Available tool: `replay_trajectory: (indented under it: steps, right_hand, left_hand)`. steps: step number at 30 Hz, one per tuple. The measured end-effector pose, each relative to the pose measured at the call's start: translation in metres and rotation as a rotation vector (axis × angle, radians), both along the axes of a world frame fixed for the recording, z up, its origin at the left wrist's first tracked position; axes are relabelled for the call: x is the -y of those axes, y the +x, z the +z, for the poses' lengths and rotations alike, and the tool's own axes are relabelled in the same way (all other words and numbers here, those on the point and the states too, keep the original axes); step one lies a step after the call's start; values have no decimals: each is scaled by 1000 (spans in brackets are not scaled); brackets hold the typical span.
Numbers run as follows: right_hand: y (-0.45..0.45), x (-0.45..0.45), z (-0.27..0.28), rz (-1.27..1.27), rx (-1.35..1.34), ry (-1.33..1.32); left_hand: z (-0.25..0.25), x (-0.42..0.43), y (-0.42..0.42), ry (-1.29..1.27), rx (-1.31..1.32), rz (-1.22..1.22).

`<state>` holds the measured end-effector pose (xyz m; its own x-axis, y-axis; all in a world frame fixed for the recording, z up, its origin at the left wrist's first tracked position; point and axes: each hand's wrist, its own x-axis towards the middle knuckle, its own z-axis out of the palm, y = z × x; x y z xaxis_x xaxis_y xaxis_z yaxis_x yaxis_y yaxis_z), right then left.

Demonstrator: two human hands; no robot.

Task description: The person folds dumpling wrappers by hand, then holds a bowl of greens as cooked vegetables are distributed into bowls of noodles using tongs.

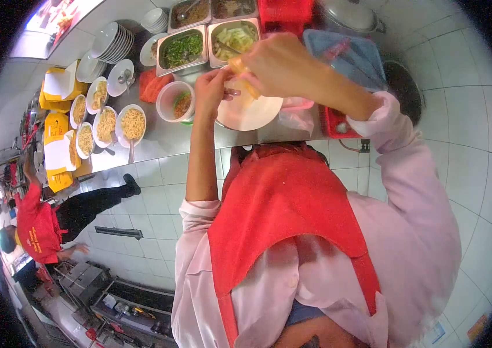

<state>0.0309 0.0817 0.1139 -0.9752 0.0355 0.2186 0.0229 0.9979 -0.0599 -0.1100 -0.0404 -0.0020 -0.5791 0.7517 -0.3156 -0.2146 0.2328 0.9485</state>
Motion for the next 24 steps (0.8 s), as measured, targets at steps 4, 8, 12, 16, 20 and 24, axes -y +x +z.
replay_trajectory:
  steps: [4,8,12,16,20,24]
  right_hand:
    - [6,3,-7,-33,-20,-13]
    - [25,-12,-23,-170,16,-97]
    - [77,-36,-29,-305,-151,-232]
    - [169,-70,-35,-731,-421,-516]
    - [254,-80,-55,-1197,-577,-731]
    - [327,-85,-164,-1336,-736,-973]
  left_hand:
    - [-1,2,1,29,-23,3]
    - [-6,4,-2,30,-66,-48]
    - [-6,2,-4,-61,-212,-118]
    - [2,6,2,-95,-398,-108]
    - [13,5,10,-115,-570,-11]
    - [7,1,11,-152,-822,56]
